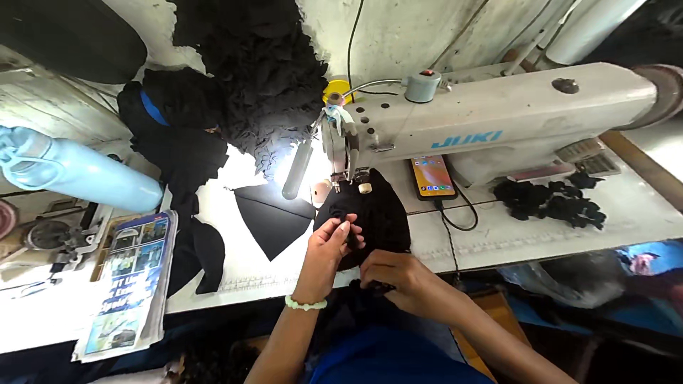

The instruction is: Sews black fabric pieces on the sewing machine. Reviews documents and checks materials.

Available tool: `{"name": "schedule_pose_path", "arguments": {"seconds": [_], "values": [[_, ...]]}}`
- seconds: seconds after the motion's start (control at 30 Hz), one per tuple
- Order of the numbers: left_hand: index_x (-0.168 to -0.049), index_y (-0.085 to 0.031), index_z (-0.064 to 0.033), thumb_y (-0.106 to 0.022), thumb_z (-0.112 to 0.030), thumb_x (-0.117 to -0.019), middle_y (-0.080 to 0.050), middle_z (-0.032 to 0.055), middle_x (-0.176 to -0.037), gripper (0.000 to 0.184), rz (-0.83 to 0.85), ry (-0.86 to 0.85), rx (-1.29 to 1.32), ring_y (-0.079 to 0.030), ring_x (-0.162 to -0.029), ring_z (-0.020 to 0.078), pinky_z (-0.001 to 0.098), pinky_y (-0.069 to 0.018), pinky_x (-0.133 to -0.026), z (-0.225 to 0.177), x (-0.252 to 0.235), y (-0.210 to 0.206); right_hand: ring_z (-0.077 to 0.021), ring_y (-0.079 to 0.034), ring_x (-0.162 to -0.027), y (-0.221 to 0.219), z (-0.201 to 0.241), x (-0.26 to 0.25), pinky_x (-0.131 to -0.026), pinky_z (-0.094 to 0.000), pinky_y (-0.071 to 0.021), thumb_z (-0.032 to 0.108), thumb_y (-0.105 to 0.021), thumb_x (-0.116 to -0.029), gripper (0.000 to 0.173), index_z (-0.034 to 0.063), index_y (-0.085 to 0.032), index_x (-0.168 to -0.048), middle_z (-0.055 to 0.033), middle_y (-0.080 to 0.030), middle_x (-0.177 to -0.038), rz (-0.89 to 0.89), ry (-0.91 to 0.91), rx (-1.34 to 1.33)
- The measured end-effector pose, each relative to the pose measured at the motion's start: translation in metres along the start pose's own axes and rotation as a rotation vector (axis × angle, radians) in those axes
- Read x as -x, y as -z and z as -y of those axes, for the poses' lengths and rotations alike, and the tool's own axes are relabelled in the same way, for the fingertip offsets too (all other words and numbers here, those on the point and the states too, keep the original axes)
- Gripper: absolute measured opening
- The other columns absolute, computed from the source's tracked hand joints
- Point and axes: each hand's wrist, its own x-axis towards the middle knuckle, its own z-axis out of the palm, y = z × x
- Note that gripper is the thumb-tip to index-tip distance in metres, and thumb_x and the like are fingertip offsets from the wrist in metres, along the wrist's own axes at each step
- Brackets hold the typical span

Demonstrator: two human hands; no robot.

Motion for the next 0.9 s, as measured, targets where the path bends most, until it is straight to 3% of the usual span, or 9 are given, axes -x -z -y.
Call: {"name": "schedule_pose_path", "arguments": {"seconds": [0.23,0.33,0.37,0.43,0.57,0.63,0.73,0.8,0.9], "values": [[-0.123,-0.062,0.0059,-0.041,0.000,-0.1062,-0.071,0.0066,-0.095,0.028,-0.154,-0.044,0.113,-0.071,-0.083,0.0145,0.0317,-0.0614,-0.081,-0.002,-0.017,0.013,-0.0144,-0.070,-0.090,-0.032,-0.002,0.015,-0.082,-0.0237,-0.0584,-0.003,-0.068,-0.0875,0.009,0.0026,-0.073,-0.092,-0.0091,-0.072,-0.098,0.071,-0.055,-0.134],[-0.118,-0.066,0.0046,-0.044,-0.004,-0.1075,-0.071,0.0057,-0.089,0.026,-0.188,-0.046,0.108,-0.069,-0.075,0.0113,0.0247,-0.0596,-0.068,0.000,-0.018,0.017,-0.0160,-0.073,-0.102,-0.028,-0.002,0.017,-0.089,-0.0282,-0.0601,-0.003,-0.069,-0.0888,0.023,0.0041,-0.075,-0.110,-0.0108,-0.074,-0.117,0.107,-0.108,-0.216],[-0.117,-0.067,0.0046,-0.045,-0.005,-0.1079,-0.070,0.0055,-0.086,0.025,-0.189,-0.040,0.110,-0.067,-0.070,0.0095,0.0218,-0.0573,-0.062,0.001,-0.017,0.018,-0.0154,-0.072,-0.107,-0.022,-0.002,0.015,-0.092,-0.0280,-0.0598,0.002,-0.070,-0.0917,0.026,0.0046,-0.074,-0.117,-0.0117,-0.071,-0.127,0.098,-0.130,-0.255],[-0.116,-0.068,0.0051,-0.046,-0.007,-0.1082,-0.066,0.0036,-0.080,0.027,-0.167,-0.028,0.098,-0.059,-0.060,0.0053,0.0170,-0.0503,-0.053,0.003,-0.016,0.021,-0.0099,-0.071,-0.105,-0.006,-0.004,0.007,-0.090,-0.0234,-0.0598,0.013,-0.068,-0.0985,0.024,0.0053,-0.073,-0.121,-0.0107,-0.068,-0.133,-0.002,-0.170,-0.278],[-0.113,-0.069,0.0028,-0.045,-0.010,-0.1081,-0.062,-0.0010,-0.074,0.027,-0.047,0.029,0.081,-0.052,-0.052,0.0010,0.0144,-0.0446,-0.048,0.004,-0.008,0.019,-0.0031,-0.069,-0.085,0.017,-0.014,-0.026,-0.073,-0.0174,-0.0595,0.014,-0.059,-0.1041,0.022,0.0028,-0.073,-0.116,-0.0073,-0.072,-0.118,-0.229,-0.252,-0.143],[-0.106,-0.070,0.0011,-0.046,-0.009,-0.1074,-0.063,-0.0009,-0.071,0.026,0.007,0.061,0.119,-0.052,-0.051,0.0008,0.0144,-0.0444,-0.047,0.005,-0.004,0.015,0.0004,-0.067,-0.081,0.022,-0.020,-0.043,-0.070,-0.0140,-0.0567,0.016,-0.060,-0.1037,0.027,0.0032,-0.072,-0.124,-0.0074,-0.071,-0.122,-0.185,-0.283,-0.165],[-0.085,-0.065,-0.0052,-0.045,-0.007,-0.1064,-0.064,-0.0010,-0.066,0.030,0.047,0.129,0.097,-0.053,-0.049,0.0001,0.0142,-0.0439,-0.046,0.007,0.001,0.012,0.0033,-0.059,-0.074,0.028,-0.027,-0.064,-0.063,-0.0125,-0.0492,0.024,-0.064,-0.1015,0.037,0.0054,-0.067,-0.133,-0.0056,-0.070,-0.123,0.040,-0.374,-0.291],[-0.084,-0.066,-0.0053,-0.047,-0.006,-0.1053,-0.064,-0.0015,-0.066,0.028,0.070,0.143,0.028,-0.053,-0.049,0.0002,0.0143,-0.0436,-0.046,0.007,0.004,0.015,0.0025,-0.058,-0.075,0.029,-0.032,-0.073,-0.064,-0.0118,-0.0477,0.018,-0.067,-0.0991,0.029,0.0031,-0.071,-0.124,-0.0038,-0.068,-0.107,0.134,-0.403,-0.364],[-0.101,-0.073,-0.0007,-0.052,-0.010,-0.1050,-0.069,-0.0012,-0.073,0.023,0.100,0.106,-0.121,-0.058,-0.054,0.0011,0.0157,-0.0481,-0.050,0.008,0.010,0.019,0.0049,-0.054,-0.068,0.024,-0.037,-0.076,-0.063,-0.0117,-0.0454,0.011,-0.068,-0.0946,0.009,0.0033,-0.071,-0.099,0.0055,-0.064,-0.083,0.065,-0.537,-0.536]]}}
